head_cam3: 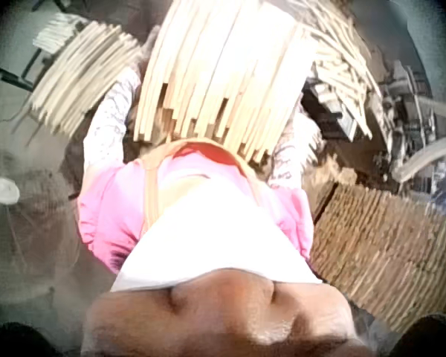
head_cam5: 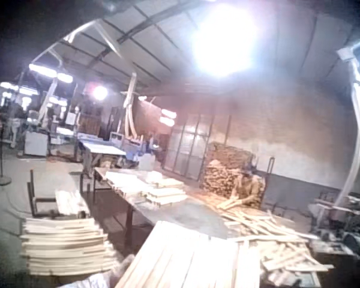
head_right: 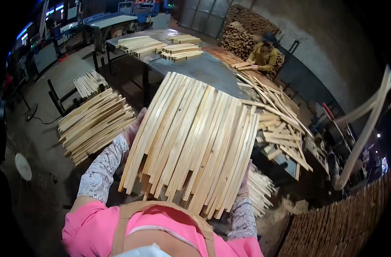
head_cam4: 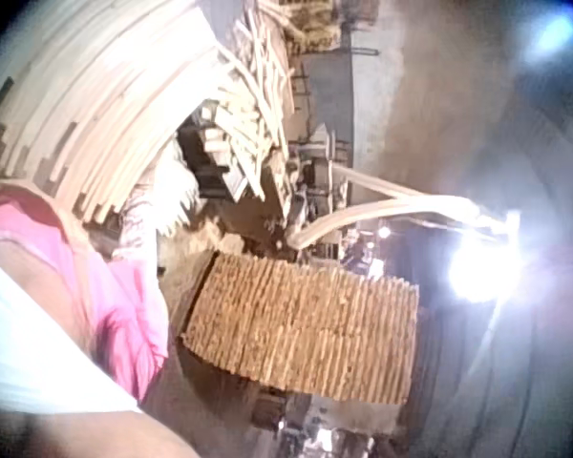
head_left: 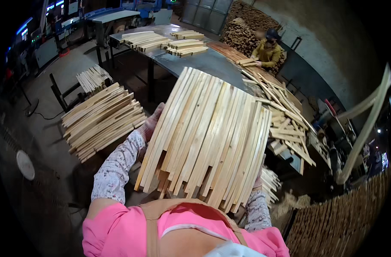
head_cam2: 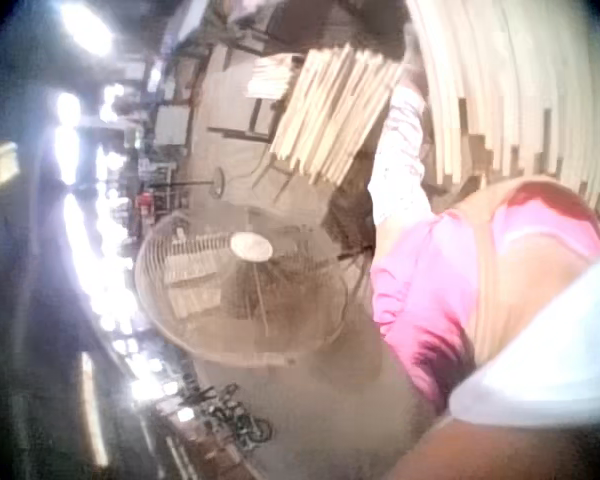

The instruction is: The person gathers and stacks thin wooden planks on a metal table, aligning them into neat piles. They repeatedly pick up planks from a disorganized pile, arrange them, and move the stacks to a different location on the table or floor.

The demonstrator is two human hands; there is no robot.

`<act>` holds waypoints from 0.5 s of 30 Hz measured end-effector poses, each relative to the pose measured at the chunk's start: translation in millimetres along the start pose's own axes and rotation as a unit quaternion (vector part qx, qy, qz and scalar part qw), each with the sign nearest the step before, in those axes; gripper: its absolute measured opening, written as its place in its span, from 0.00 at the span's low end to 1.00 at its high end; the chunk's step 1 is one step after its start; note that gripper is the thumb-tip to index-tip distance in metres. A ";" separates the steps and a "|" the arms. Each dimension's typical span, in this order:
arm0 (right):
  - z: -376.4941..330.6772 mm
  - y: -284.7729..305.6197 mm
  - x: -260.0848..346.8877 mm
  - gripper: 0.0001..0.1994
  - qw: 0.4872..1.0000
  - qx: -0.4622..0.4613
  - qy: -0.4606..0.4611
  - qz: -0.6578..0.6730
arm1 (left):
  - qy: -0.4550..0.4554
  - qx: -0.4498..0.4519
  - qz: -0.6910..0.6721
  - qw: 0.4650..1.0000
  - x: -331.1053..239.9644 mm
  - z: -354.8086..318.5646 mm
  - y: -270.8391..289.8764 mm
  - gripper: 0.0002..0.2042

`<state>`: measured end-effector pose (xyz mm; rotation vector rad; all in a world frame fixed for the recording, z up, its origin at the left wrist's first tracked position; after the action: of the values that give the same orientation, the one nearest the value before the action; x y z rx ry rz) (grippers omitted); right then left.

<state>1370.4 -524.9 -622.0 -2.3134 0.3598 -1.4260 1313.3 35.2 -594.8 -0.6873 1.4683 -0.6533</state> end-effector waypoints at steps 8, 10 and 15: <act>311.7 -68.7 82.9 0.40 0.999 -0.039 0.001 0.001 | 0.124 0.079 -0.050 0.988 -58.3 349.9 62.6 0.36; 398.9 -82.3 99.3 0.40 0.999 -0.043 0.005 0.004 | 0.122 0.085 -0.021 0.989 -61.9 434.4 82.9 0.37; 637.3 -108.5 130.6 0.39 0.999 -0.039 0.009 0.026 | 0.093 0.077 0.062 0.991 -65.8 669.7 142.0 0.37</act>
<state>1999.9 -356.9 -724.3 -2.3357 0.4846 -1.4326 1979.6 189.7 -667.0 -0.4216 1.5997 -0.7415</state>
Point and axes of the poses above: each hand's wrist, its own z-axis towards the middle knuckle, its own y-axis out of the back of the hand, x = y × z, the point moved 2 cm from there along z, towards the middle knuckle, and after that the axes turned 5 degrees about z, right-handed, at the moved point
